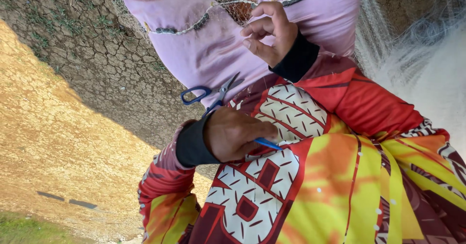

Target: Repairing a fishing net by weaving line with a netting needle and trimming with scissors

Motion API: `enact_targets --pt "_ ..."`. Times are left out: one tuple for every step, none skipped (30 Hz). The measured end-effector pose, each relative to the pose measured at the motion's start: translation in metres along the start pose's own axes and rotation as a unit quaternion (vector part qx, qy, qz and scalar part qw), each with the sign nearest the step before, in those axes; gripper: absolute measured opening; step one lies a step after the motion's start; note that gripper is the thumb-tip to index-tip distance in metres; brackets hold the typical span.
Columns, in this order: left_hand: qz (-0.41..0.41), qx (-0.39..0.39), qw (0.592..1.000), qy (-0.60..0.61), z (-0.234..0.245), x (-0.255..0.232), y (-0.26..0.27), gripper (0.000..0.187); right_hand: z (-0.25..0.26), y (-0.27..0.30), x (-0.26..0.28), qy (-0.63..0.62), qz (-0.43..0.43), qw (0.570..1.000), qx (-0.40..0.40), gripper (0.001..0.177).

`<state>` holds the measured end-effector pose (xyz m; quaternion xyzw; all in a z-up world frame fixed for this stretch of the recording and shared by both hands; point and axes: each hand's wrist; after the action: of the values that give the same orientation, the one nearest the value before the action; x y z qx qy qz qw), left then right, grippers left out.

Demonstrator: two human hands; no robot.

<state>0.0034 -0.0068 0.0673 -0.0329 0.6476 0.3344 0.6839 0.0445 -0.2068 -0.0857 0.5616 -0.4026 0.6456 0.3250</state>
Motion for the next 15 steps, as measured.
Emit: enact_targets --pt "0.000 0.000 1.000 0.000 -0.005 0.000 -0.001 0.036 0.000 0.002 -0.002 0.000 0.000 1.000 0.000 0.052" --pt "-0.029 0.013 0.999 0.011 -0.011 0.000 -0.002 0.035 0.001 0.005 -0.004 0.045 0.046 0.998 0.005 0.063" --pt "-0.058 0.026 0.998 0.022 -0.017 0.000 -0.002 0.035 0.000 0.007 -0.006 0.089 0.092 0.992 0.011 0.075" --pt "-0.056 0.026 0.998 0.021 -0.016 -0.003 -0.003 0.035 0.000 0.009 -0.004 0.087 0.093 0.992 0.011 0.075" --pt "-0.056 0.028 0.998 0.013 -0.015 -0.005 -0.004 0.035 0.000 0.010 -0.002 0.106 0.135 0.985 -0.007 0.074" --pt "-0.056 0.029 0.998 0.005 -0.014 -0.007 -0.005 0.036 0.000 0.011 0.000 0.125 0.176 0.976 -0.024 0.073" --pt "-0.055 0.031 0.998 0.004 -0.014 -0.006 -0.005 0.036 0.002 0.005 0.006 0.124 0.177 0.976 -0.026 0.073" --pt "-0.061 0.056 0.996 0.009 -0.015 -0.004 -0.005 0.035 0.004 0.000 0.013 0.145 0.198 0.969 -0.030 0.050" --pt "-0.069 0.081 0.994 0.015 -0.016 -0.003 -0.005 0.035 0.007 -0.005 0.020 0.166 0.218 0.961 -0.032 0.028" --pt "-0.070 0.083 0.994 0.014 -0.016 -0.004 -0.006 0.035 0.008 -0.005 0.021 0.167 0.218 0.961 -0.034 0.028" --pt "-0.061 0.085 0.995 -0.001 -0.016 -0.004 -0.006 0.033 0.008 -0.005 0.022 0.166 0.234 0.956 -0.052 0.020" --pt "-0.052 0.087 0.995 -0.015 -0.016 -0.005 -0.006 0.032 0.008 -0.006 0.023 0.165 0.250 0.952 -0.069 0.015" --pt "-0.051 0.086 0.995 -0.016 -0.012 -0.007 -0.005 0.032 0.007 -0.007 0.030 0.164 0.250 0.952 -0.069 0.015" --pt "-0.040 0.063 0.997 -0.017 -0.008 -0.009 -0.005 0.032 0.007 -0.008 0.036 0.105 0.231 0.964 -0.078 0.010" --pt "-0.031 0.040 0.999 -0.019 -0.004 -0.011 -0.004 0.032 0.006 -0.008 0.043 0.046 0.210 0.973 -0.085 0.006"
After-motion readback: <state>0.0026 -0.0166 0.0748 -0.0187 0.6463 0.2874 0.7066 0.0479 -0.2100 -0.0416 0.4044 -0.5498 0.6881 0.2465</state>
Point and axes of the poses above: each hand's wrist, its own y-axis away from the middle knuckle, its own z-axis out of the back of the hand, x = y × z, and after that the axes turned 14 degrees about z, right-handed
